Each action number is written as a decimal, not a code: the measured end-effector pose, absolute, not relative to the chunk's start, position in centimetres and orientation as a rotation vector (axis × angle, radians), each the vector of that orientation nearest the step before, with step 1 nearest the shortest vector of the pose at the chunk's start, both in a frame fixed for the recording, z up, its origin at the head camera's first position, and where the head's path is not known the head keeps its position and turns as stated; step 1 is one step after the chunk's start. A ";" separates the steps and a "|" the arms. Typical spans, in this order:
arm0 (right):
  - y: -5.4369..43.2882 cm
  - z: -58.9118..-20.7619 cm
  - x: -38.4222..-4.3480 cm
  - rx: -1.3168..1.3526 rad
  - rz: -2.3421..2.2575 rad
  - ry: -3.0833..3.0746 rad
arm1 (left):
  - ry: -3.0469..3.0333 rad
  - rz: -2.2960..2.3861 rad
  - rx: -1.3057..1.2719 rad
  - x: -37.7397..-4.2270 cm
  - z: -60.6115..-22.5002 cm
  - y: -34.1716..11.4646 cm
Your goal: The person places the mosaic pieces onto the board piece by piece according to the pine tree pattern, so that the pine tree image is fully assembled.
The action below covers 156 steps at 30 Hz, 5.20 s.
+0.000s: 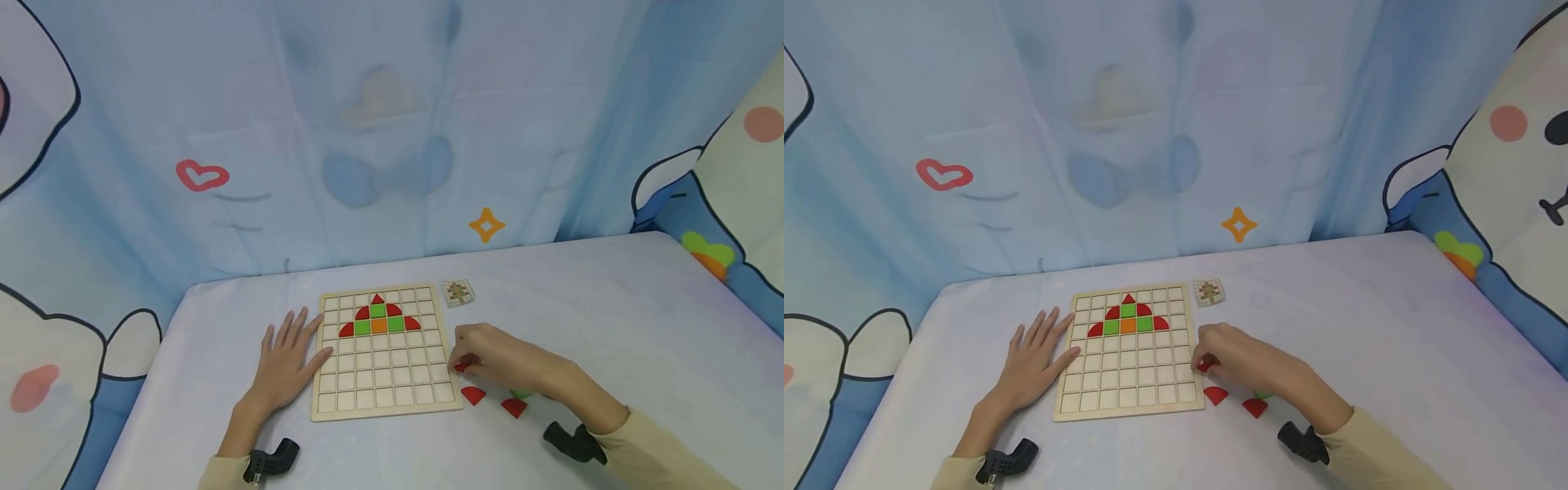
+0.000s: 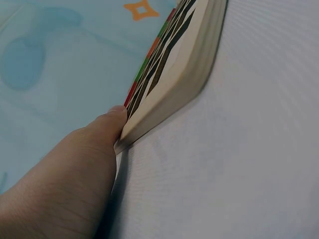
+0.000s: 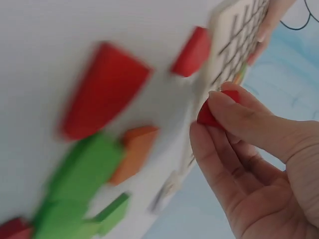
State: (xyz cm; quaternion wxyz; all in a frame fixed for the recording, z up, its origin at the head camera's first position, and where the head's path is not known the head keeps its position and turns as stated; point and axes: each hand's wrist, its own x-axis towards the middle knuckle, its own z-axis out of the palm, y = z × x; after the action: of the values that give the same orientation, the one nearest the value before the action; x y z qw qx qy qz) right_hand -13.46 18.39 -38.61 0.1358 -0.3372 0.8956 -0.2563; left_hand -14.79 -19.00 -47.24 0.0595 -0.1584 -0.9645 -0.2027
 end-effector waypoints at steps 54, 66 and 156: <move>4.9 -39.9 -19.3 -1.245 -0.667 2.641 | -2.923 -0.630 -0.476 -14.9 -47.4 -19.3; 4.6 -40.0 -18.9 -1.288 -0.545 2.683 | -2.928 -0.617 -0.484 -15.0 -47.2 -19.3; 24.9 -40.2 -16.1 -0.571 -0.981 2.834 | -2.930 -0.608 -0.449 -14.7 -46.9 -19.2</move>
State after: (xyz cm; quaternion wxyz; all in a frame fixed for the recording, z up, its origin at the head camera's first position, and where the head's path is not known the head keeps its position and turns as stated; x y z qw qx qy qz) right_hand -16.15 24.94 -40.15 0.0445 -0.1868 0.9274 -0.3210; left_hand -14.72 -19.15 -46.94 0.0580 -0.1483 -0.9667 -0.2006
